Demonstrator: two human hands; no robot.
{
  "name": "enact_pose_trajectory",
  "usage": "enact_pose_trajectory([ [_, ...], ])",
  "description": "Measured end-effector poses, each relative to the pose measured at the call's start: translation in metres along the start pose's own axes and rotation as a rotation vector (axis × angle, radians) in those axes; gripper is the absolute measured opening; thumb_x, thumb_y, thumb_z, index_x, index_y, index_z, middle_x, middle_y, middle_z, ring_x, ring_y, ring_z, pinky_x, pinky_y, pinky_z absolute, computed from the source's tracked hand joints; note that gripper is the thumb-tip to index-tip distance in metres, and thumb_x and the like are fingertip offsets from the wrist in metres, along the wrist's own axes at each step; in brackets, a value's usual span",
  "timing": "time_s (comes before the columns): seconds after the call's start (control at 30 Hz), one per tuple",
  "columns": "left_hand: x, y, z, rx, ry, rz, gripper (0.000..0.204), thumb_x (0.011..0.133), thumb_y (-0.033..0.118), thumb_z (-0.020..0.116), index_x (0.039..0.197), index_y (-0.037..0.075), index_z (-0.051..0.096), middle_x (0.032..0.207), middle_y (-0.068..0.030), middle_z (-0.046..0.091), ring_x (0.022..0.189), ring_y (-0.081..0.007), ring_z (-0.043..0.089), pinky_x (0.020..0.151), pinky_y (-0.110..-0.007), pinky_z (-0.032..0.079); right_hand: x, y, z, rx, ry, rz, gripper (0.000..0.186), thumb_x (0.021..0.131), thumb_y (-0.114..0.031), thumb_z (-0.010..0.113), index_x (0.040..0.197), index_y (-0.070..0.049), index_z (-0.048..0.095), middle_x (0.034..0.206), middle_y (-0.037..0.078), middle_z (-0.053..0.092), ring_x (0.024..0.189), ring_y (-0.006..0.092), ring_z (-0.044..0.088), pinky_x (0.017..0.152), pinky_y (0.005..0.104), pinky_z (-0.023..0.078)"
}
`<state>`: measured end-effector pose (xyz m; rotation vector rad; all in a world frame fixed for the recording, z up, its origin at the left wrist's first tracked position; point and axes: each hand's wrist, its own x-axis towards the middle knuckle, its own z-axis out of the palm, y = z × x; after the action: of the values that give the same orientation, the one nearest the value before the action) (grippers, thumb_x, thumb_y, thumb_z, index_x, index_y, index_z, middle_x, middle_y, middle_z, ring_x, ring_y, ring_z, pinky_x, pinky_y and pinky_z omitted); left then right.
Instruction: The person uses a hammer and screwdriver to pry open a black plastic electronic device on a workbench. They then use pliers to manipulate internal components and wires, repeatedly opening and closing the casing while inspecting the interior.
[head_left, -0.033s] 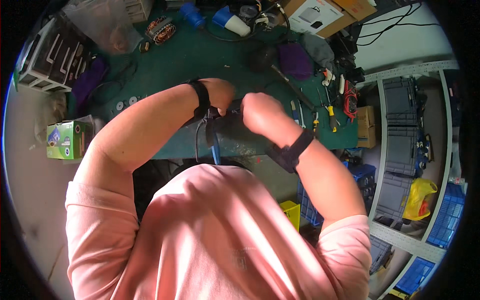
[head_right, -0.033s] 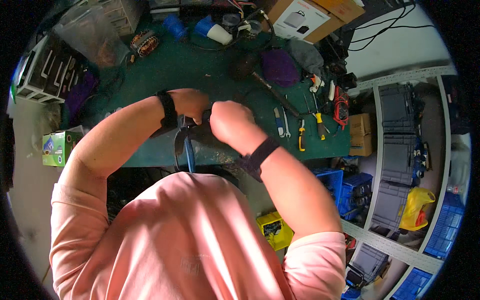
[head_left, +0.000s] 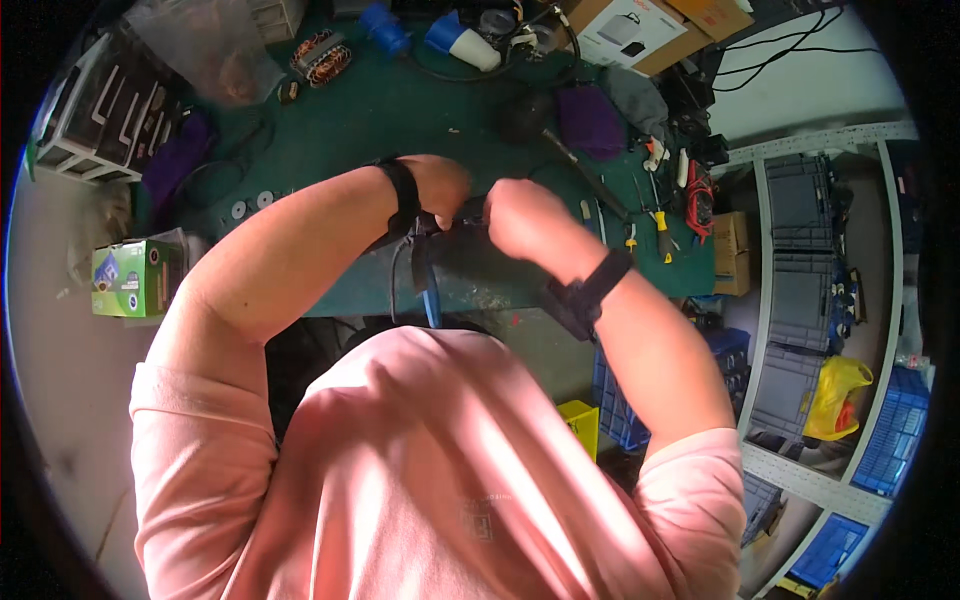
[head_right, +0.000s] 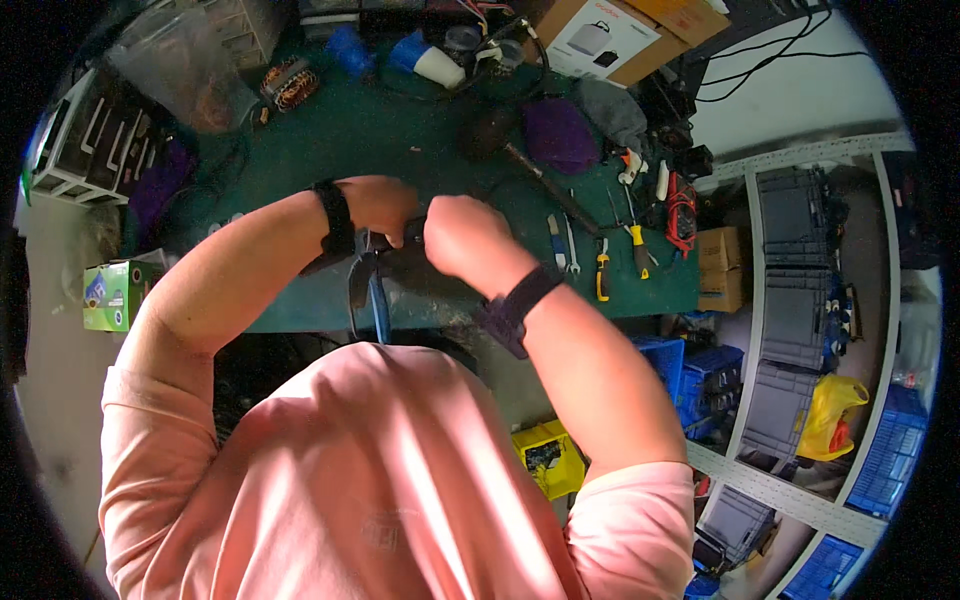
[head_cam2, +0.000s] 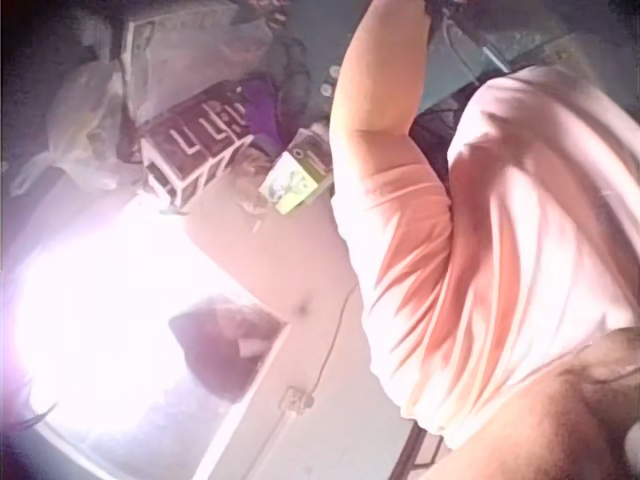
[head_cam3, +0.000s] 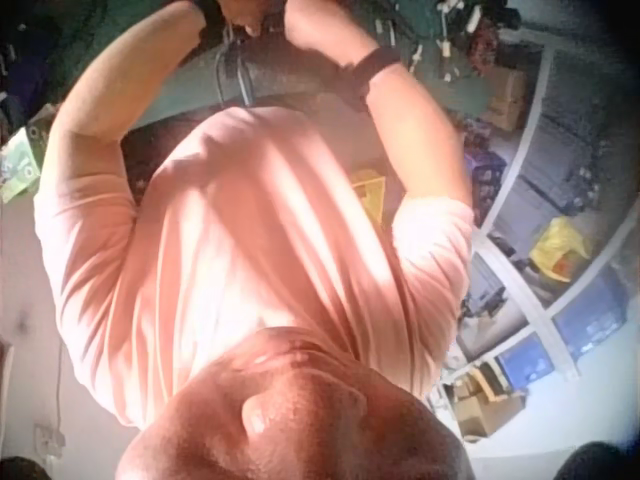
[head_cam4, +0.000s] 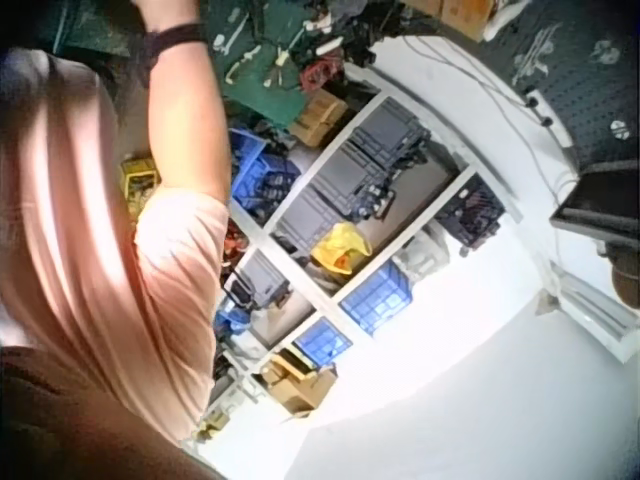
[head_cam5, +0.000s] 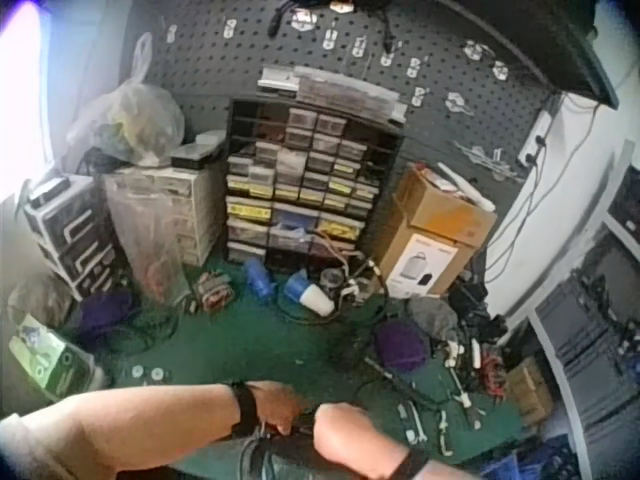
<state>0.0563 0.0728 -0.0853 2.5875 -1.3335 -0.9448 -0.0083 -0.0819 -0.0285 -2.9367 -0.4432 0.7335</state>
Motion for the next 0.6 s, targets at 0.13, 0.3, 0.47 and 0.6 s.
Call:
enact_pose_trajectory([
  [0.13, 0.002, 0.005, -0.003, -0.020, -0.015, -0.081, 0.039, 0.076, 0.035, 0.081, 0.097, 0.002, 0.077, 0.093, -0.0170, 0.074, 0.090, -0.0335, 0.071, 0.078, -0.049, 0.055, 0.016, 0.006, -0.008, -0.041, -0.099, 0.012, 0.023, 0.077, -0.006, 0.062, 0.094, -0.007, 0.078, 0.093, 0.022, 0.071, 0.087, 0.0401, 0.070, 0.076, 0.0472, 0.056],
  [0.3, -0.002, 0.001, -0.001, -0.117, 0.025, -0.027, 0.036, 0.073, 0.027, 0.081, 0.093, -0.002, 0.075, 0.092, -0.0209, 0.073, 0.090, -0.0380, 0.070, 0.079, -0.049, 0.054, -0.008, -0.011, -0.009, -0.184, 0.093, -0.284, 0.014, 0.077, -0.009, 0.062, 0.082, -0.005, 0.076, 0.081, 0.022, 0.071, 0.079, 0.0396, 0.071, 0.072, 0.0490, 0.057],
  [0.47, 0.000, -0.003, 0.002, -0.055, 0.028, -0.025, 0.036, 0.074, 0.029, 0.080, 0.094, -0.001, 0.076, 0.093, -0.0200, 0.073, 0.091, -0.0374, 0.070, 0.079, -0.048, 0.055, -0.014, -0.017, -0.009, -0.139, 0.057, -0.140, 0.019, 0.081, -0.011, 0.059, 0.085, -0.002, 0.076, 0.087, 0.024, 0.071, 0.082, 0.0404, 0.071, 0.073, 0.0492, 0.057],
  [0.6, -0.025, -0.001, -0.014, -0.078, 0.294, -0.005, 0.032, 0.074, 0.026, 0.077, 0.092, 0.000, 0.076, 0.089, -0.0172, 0.073, 0.089, -0.0373, 0.069, 0.079, -0.050, 0.055, -0.011, -0.006, 0.003, -0.099, 0.046, -0.085, 0.020, 0.083, -0.010, 0.058, 0.087, -0.001, 0.075, 0.091, 0.025, 0.071, 0.086, 0.0414, 0.072, 0.075, 0.0496, 0.058],
])
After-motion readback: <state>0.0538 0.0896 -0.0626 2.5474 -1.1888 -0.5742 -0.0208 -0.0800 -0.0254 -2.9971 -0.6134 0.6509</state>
